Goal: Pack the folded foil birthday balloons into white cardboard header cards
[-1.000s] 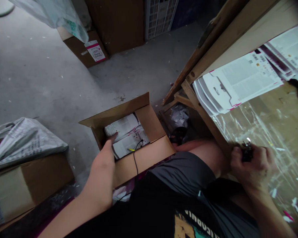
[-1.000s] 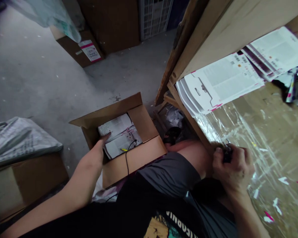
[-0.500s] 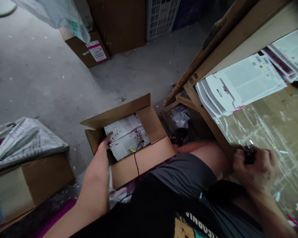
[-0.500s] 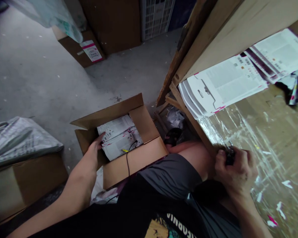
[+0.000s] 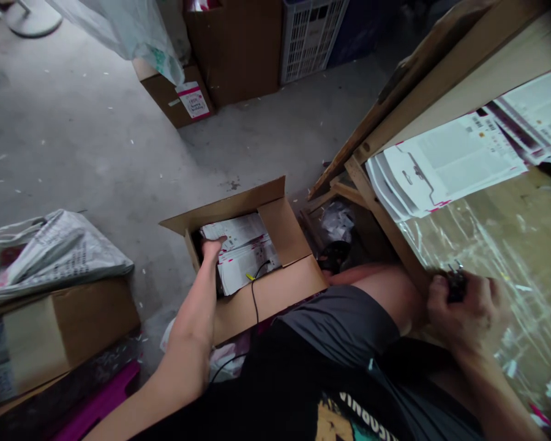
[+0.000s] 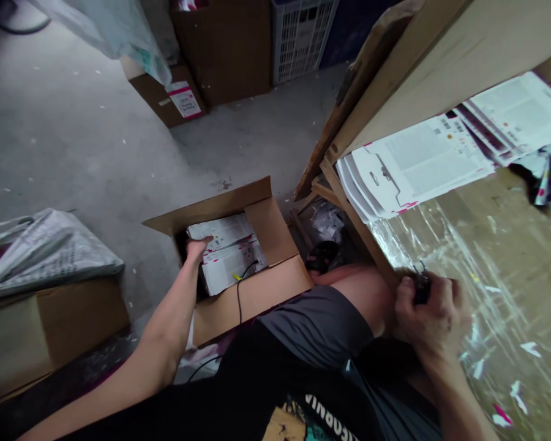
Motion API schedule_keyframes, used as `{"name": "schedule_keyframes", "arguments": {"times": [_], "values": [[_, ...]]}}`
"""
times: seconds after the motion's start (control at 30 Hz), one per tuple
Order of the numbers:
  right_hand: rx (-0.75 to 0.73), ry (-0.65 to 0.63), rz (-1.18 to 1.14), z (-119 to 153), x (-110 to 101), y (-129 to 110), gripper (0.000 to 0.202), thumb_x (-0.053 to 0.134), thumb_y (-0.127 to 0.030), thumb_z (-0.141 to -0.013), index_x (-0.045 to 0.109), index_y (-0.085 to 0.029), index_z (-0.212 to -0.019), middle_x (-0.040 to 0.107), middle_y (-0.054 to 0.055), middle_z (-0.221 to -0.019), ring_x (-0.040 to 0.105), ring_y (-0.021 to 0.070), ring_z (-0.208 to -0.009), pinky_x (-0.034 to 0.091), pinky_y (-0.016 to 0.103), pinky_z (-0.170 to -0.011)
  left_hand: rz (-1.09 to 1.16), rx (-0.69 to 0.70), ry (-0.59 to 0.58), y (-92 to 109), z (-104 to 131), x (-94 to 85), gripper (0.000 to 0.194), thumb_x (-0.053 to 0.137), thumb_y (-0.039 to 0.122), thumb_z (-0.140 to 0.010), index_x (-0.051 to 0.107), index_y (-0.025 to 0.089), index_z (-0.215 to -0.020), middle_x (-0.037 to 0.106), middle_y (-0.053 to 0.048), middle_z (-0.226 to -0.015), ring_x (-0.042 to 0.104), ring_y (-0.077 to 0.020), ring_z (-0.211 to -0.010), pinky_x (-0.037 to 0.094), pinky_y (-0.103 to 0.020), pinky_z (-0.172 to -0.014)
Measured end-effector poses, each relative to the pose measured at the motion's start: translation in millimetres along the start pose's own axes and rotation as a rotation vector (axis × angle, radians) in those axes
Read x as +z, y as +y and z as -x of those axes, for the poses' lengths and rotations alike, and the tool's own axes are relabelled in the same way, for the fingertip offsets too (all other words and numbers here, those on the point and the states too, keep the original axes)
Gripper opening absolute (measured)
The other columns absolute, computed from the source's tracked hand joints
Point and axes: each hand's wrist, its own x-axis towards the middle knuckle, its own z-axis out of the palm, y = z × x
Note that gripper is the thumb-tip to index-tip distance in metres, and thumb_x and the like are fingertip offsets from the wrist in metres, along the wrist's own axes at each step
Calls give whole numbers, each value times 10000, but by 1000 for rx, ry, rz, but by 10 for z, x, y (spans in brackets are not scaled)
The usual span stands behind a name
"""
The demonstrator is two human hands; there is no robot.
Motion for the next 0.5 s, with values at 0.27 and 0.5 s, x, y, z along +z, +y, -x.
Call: {"name": "schedule_keyframes", "arguments": {"times": [0.27, 0.5], "values": [[-22, 8, 18, -14, -15, -58, 269, 645, -399, -879, 673, -171, -1021, 580, 91, -885, 578, 283, -811, 388, 381, -681, -94, -41, 33, 593, 199, 204, 465, 698, 401, -1001, 606, 166, -1391, 632, -140, -1386, 662, -286, -1195, 578, -509, -1007], [-23, 6, -23, 16, -25, -95, 291, 609, -417, -941, 677, -166, -1072, 606, 94, -954, 561, 262, -847, 389, 347, -709, -126, -23, 3, 873, 380, 73, 433, 702, 392, -1001, 622, 174, -1366, 641, -128, -1363, 672, -273, -1167, 597, -479, -970]]}}
